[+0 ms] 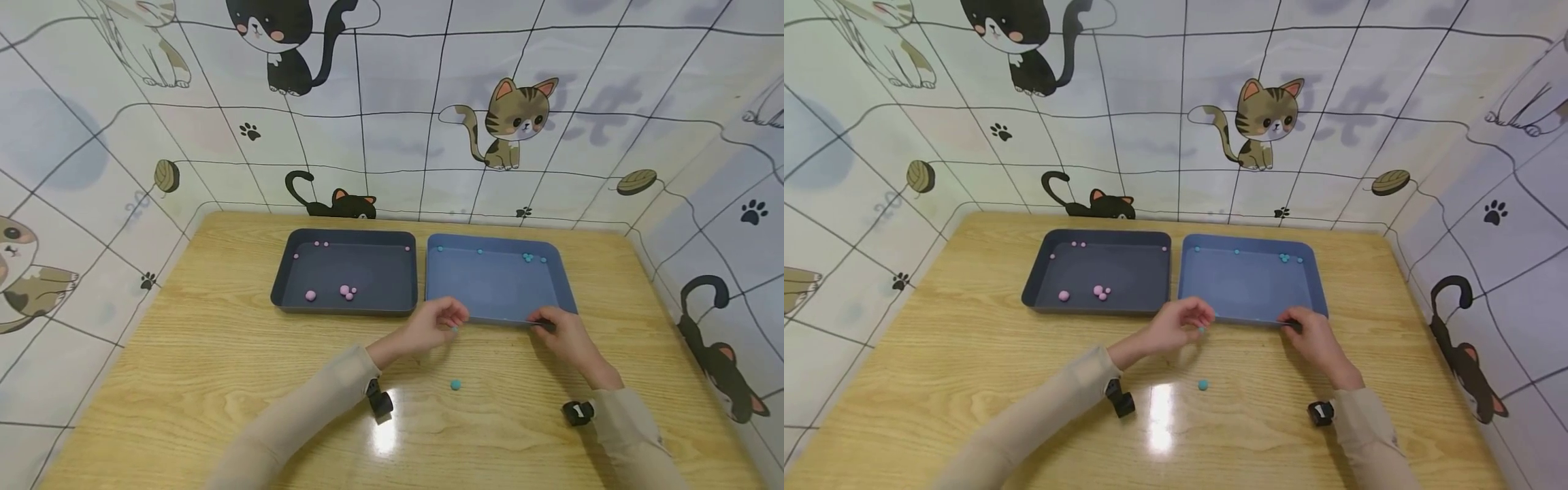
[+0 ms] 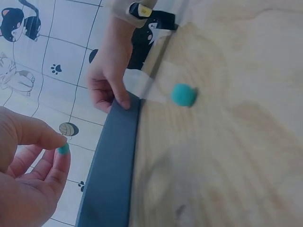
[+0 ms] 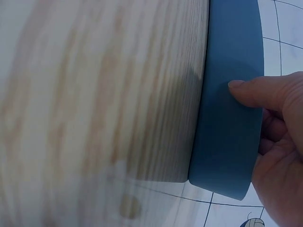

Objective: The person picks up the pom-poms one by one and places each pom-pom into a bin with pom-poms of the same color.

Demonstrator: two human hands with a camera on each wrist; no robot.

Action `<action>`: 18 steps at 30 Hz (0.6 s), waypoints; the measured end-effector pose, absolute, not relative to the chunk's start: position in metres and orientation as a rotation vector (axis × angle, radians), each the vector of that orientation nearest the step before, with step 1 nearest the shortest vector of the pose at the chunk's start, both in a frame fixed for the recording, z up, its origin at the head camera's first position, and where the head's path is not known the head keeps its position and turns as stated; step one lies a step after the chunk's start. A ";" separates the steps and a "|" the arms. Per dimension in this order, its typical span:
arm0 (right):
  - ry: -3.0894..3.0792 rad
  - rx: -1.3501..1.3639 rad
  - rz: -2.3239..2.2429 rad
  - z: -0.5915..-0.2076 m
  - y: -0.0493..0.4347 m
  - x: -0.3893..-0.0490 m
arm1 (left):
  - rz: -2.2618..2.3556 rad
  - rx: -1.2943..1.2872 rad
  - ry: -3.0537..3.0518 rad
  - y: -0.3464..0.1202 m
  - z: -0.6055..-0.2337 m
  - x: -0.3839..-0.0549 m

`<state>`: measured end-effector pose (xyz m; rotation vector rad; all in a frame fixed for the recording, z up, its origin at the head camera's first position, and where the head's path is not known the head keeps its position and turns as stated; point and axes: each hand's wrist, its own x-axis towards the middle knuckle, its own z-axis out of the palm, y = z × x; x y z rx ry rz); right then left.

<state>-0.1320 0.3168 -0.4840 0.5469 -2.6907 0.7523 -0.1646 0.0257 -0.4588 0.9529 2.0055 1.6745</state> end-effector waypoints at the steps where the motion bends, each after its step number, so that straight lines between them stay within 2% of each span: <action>1: -2.690 0.551 0.748 -0.485 0.317 -0.132 | 1.680 0.940 2.016 0.028 -0.462 -0.168; 9: -2.682 0.557 0.745 -0.485 0.317 -0.132 | 1.672 0.927 2.074 0.042 -0.452 -0.185; 18: -2.686 0.551 0.752 -0.485 0.317 -0.133 | 1.675 0.836 2.099 0.055 -0.457 -0.197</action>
